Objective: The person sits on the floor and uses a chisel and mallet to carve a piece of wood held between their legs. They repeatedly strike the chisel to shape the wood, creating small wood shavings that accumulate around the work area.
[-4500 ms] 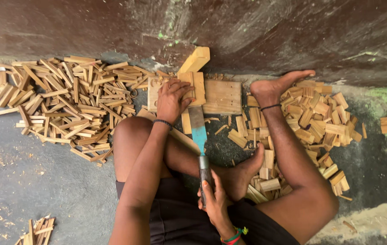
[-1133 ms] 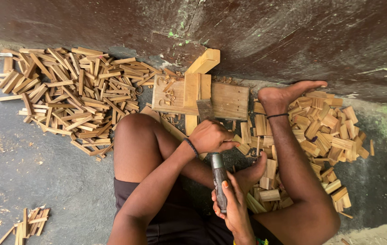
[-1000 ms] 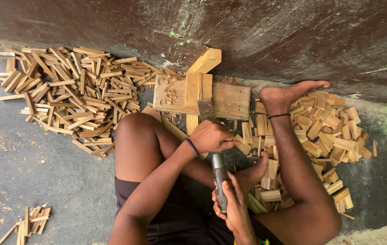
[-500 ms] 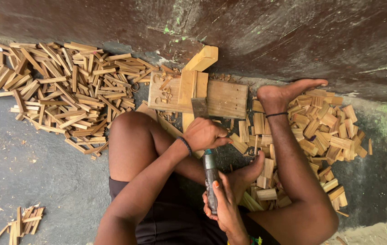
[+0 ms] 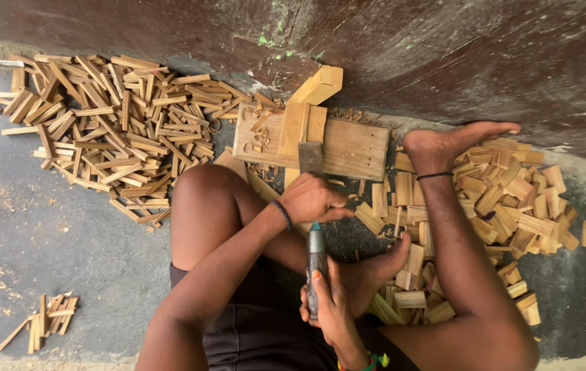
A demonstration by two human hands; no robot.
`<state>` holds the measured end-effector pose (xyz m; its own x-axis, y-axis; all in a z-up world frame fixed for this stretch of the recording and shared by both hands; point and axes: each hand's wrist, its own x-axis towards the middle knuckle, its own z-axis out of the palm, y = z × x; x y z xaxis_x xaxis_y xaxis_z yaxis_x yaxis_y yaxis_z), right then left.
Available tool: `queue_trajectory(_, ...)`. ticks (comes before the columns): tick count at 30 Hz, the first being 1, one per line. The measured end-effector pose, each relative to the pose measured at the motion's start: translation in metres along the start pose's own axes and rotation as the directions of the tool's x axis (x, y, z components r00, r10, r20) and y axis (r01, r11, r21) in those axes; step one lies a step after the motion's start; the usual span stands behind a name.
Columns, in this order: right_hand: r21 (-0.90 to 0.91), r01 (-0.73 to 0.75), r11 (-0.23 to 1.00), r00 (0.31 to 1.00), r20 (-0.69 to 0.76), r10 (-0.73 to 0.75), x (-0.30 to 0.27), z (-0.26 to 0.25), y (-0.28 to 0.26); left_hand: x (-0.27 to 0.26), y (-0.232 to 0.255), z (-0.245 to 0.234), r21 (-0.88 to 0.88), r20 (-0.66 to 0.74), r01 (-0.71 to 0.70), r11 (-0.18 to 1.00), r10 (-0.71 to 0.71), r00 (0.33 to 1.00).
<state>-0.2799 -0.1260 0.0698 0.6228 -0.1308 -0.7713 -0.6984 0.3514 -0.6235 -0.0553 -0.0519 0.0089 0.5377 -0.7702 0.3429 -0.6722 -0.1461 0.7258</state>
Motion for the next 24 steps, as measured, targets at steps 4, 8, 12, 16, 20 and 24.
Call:
queue_trajectory(4, -0.037, 0.059, 0.998, 0.998, 0.032, -0.057, 0.03, 0.002, -0.018, 0.025, -0.031, -0.002, 0.052, 0.066, 0.058, 0.997, -0.061, 0.996)
queue_trajectory(8, -0.077, 0.08, 0.994, 0.996, 0.042, -0.077, 0.063, 0.01, -0.05, 0.055, -0.055, -0.023, 0.064, -0.023, -0.105, 0.992, 0.107, 0.994)
queue_trajectory(12, -0.067, 0.07, 0.995, 0.997, 0.034, -0.068, 0.065, 0.013, -0.035, 0.039, -0.051, -0.019, 0.09, -0.027, 0.0, 0.996, 0.002, 1.0)
queue_trajectory(16, -0.007, 0.074, 0.997, 0.997, 0.018, -0.074, 0.065, 0.014, -0.035, 0.042, -0.043, -0.026, 0.08, -0.099, 0.042, 0.996, -0.034, 0.995)
queue_trajectory(20, 0.107, 0.142, 0.984, 0.988, 0.046, -0.147, 0.056, 0.012, -0.037, 0.034, -0.032, -0.027, 0.112, -0.231, -0.062, 0.992, 0.086, 0.969)
queue_trajectory(24, 0.17, 0.246, 0.954, 0.967, 0.024, -0.253, 0.047, 0.0, -0.035, 0.006, -0.021, -0.032, 0.215, -0.354, -0.006, 0.977, 0.084, 0.931)
